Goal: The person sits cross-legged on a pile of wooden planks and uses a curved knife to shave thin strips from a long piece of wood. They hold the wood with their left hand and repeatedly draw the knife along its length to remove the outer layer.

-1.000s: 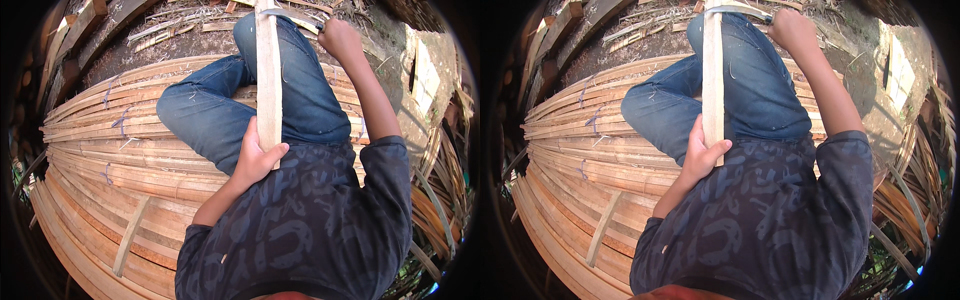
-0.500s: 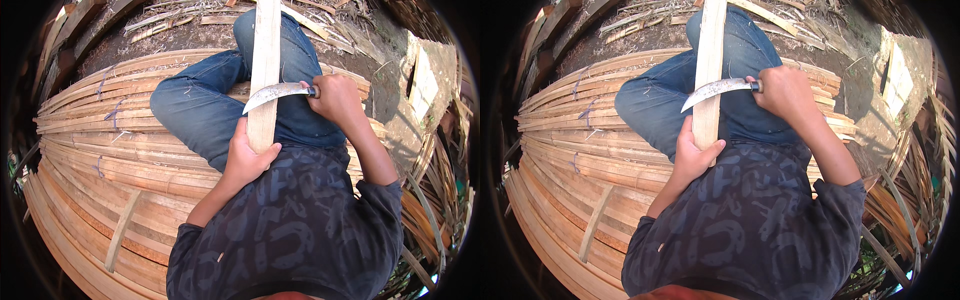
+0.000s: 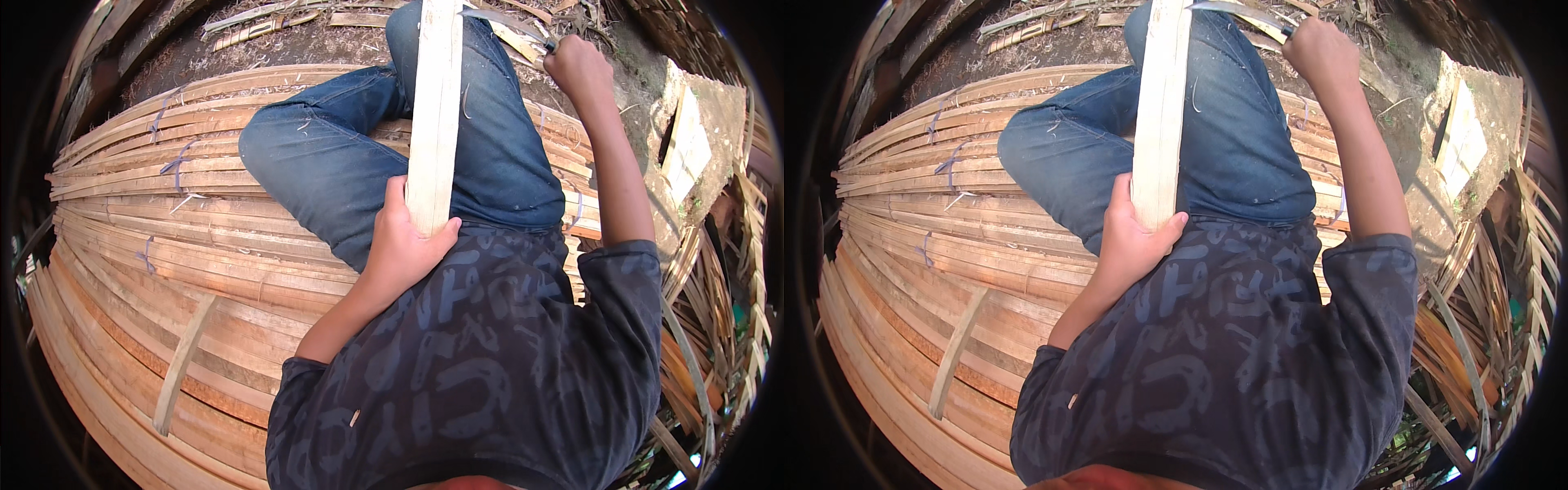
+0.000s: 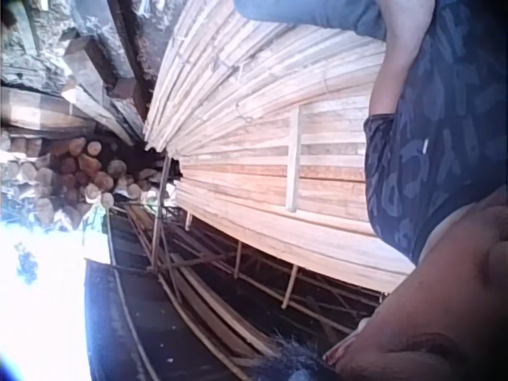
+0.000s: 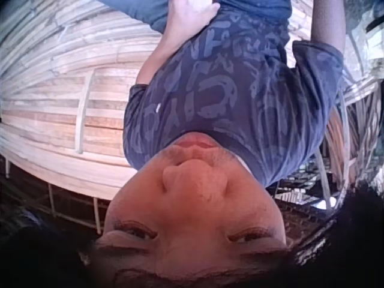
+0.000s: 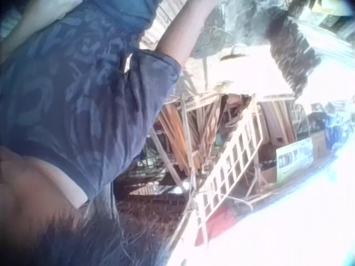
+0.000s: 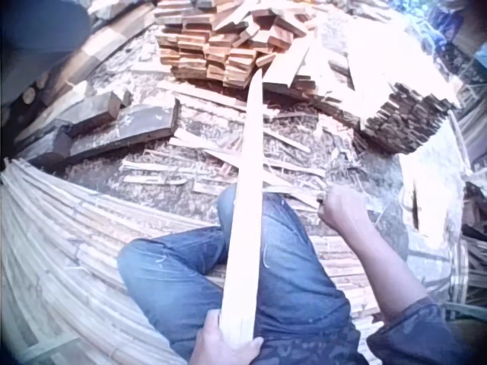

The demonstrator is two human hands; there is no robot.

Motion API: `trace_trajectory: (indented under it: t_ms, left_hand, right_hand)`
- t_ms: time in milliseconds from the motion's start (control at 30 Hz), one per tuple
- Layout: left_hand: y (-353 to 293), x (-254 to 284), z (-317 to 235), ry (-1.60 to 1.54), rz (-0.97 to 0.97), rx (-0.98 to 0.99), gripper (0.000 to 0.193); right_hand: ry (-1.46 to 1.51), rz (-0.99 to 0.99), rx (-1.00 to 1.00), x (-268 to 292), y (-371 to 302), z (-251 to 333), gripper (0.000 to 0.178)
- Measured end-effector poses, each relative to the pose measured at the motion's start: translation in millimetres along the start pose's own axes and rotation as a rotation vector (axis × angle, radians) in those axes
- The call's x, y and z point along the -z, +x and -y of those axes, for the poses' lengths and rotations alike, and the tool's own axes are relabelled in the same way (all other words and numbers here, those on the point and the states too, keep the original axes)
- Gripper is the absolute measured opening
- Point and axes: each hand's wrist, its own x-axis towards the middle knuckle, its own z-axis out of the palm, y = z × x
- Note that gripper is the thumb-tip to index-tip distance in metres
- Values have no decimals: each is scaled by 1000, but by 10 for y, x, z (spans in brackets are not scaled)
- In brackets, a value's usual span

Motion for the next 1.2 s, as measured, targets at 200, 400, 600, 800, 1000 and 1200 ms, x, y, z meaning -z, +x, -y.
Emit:
trace_trajectory:
  t_ms: [200, 400, 600, 800, 1000, 1200]
  left_hand:
    - [-84, 91, 143, -190, 55, 75, 53]
    - [8, 40, 95, -103, 33, 11, 52]
    - [100, 172, 255, -599, 234, 208, 44]
    - [212, 135, 310, -1310, 614, 414, 57]
    - [174, 112, 196, -1043, 558, 380, 31]
    - [13, 162, 148, -863, 376, 310, 34]
  right_hand:
    - [170, -45, -258, -140, 163, -779, 32]
    - [352, 89, -111, -131, -574, 96, 28]
    - [694, -31, -76, -358, -687, 304, 20]
    - [513, -92, 45, -324, -678, 324, 20]
    - [501, -251, 273, -237, -852, 398, 24]
    - [534, -201, 327, 14, -1021, 475, 23]
